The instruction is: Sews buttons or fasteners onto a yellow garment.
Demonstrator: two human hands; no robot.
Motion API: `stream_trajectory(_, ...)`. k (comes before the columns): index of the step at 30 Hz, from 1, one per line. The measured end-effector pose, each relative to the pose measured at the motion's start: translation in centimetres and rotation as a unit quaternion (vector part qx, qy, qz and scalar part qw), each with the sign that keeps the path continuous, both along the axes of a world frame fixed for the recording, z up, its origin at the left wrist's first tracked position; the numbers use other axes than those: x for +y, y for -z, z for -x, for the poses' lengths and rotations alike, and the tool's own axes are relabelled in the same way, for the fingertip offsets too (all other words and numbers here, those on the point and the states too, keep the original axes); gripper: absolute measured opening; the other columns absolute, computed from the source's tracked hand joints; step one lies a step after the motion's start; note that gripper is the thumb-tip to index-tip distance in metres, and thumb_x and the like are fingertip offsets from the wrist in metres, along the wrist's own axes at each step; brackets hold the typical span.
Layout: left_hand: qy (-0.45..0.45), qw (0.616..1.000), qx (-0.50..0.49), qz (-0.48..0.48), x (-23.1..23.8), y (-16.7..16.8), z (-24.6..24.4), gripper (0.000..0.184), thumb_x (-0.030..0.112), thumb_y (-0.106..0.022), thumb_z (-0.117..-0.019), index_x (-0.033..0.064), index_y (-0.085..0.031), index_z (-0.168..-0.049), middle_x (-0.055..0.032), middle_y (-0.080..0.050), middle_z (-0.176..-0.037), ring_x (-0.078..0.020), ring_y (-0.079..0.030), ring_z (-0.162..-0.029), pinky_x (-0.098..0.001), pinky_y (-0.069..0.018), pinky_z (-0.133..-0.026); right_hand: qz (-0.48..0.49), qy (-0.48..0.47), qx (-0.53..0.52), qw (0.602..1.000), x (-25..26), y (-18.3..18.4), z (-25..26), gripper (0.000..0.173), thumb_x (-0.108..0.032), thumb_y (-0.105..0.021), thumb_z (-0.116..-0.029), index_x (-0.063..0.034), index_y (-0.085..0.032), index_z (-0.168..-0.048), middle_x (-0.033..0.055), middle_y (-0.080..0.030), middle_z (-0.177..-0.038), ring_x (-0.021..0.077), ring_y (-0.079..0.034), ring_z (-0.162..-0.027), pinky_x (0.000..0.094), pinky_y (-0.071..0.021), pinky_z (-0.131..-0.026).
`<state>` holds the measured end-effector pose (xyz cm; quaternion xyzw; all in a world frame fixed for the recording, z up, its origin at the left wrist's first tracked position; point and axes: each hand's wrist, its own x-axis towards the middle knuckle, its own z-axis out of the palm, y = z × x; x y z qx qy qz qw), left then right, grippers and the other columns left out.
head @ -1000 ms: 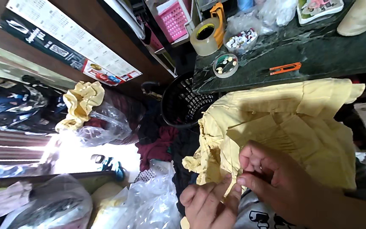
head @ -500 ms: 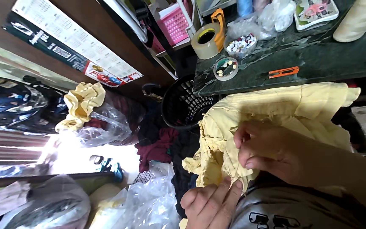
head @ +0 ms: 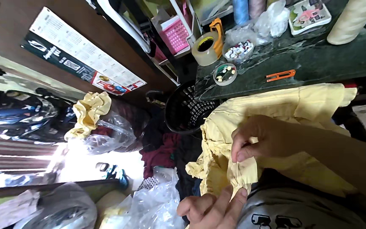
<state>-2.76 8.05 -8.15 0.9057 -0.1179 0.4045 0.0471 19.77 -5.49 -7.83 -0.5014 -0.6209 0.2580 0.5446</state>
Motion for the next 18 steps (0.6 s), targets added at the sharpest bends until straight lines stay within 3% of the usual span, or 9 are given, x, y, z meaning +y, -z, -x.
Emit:
stream_trajectory(4, 0.047, 0.999, -0.001, -0.005, -0.5, -0.2, -0.4, 0.011, 0.025, -0.061, -0.1022, 0.0208, -0.072, -0.102, 0.0063, -0.065, -0.093, -0.0085, -0.050, -0.089, -0.0249, -0.0285, -0.094, -0.009, -0.048, -0.042, 0.998, 1.7, -1.0, 0.9, 0.015, -0.009, -0.066, -0.0950, 0.0038, -0.074, -0.090, 0.0051, -0.067, -0.077, -0.0008, -0.058, -0.068, 0.0131, -0.0463, -0.062)
stream_trajectory(9, 0.021, 1.000, -0.010, -0.008, 0.0, -0.4, -0.5, 0.010, 0.025, -0.061, -0.1019, 0.0210, -0.070, -0.103, 0.0053, -0.058, -0.088, -0.0080, -0.049, -0.089, -0.0242, -0.0281, -0.096, -0.070, -0.055, -0.104, 0.991, -0.2, -2.9, 0.5, 0.020, -0.014, -0.060, -0.0972, -0.0012, -0.071, -0.086, -0.0013, -0.065, -0.075, -0.0012, -0.059, -0.074, 0.0149, -0.0467, -0.069)
stream_trajectory(12, 0.009, 1.000, -0.015, -0.010, 0.4, -0.5, -0.3, 0.010, 0.025, -0.060, -0.1017, 0.0210, -0.069, -0.104, 0.0045, -0.053, -0.085, -0.0087, -0.047, -0.088, -0.0245, -0.0276, -0.095, -0.057, -0.023, -0.130, 0.990, -0.4, -1.7, -0.9, 0.020, -0.016, -0.061, -0.0978, -0.0045, -0.072, -0.086, -0.0042, -0.065, -0.076, -0.0037, -0.060, -0.072, 0.0124, -0.0493, -0.066)
stream_trajectory(15, 0.033, 0.999, -0.028, -0.033, 0.0, -0.5, -1.1, 0.011, 0.023, -0.060, -0.1021, 0.0177, -0.070, -0.101, 0.0027, -0.049, -0.078, -0.0097, -0.046, -0.082, -0.0239, -0.0293, -0.093, -0.032, 0.004, -0.149, 0.988, 1.5, -0.7, -0.4, 0.016, -0.010, -0.063, -0.0953, -0.0028, -0.075, -0.087, 0.0018, -0.069, -0.079, 0.0039, -0.064, -0.075, 0.0196, -0.0519, -0.069)
stream_trajectory(18, 0.050, 0.998, -0.016, -0.032, -0.3, -0.5, -1.7, 0.010, 0.022, -0.061, -0.1015, 0.0162, -0.069, -0.099, 0.0019, -0.051, -0.079, -0.0115, -0.047, -0.082, -0.0243, -0.0316, -0.090, -0.075, -0.009, -0.145, 0.987, 2.1, -1.5, 1.3, 0.016, -0.005, -0.061, -0.0939, 0.0010, -0.072, -0.084, 0.0057, -0.066, -0.074, 0.0094, -0.061, -0.073, 0.0235, -0.0478, -0.067)
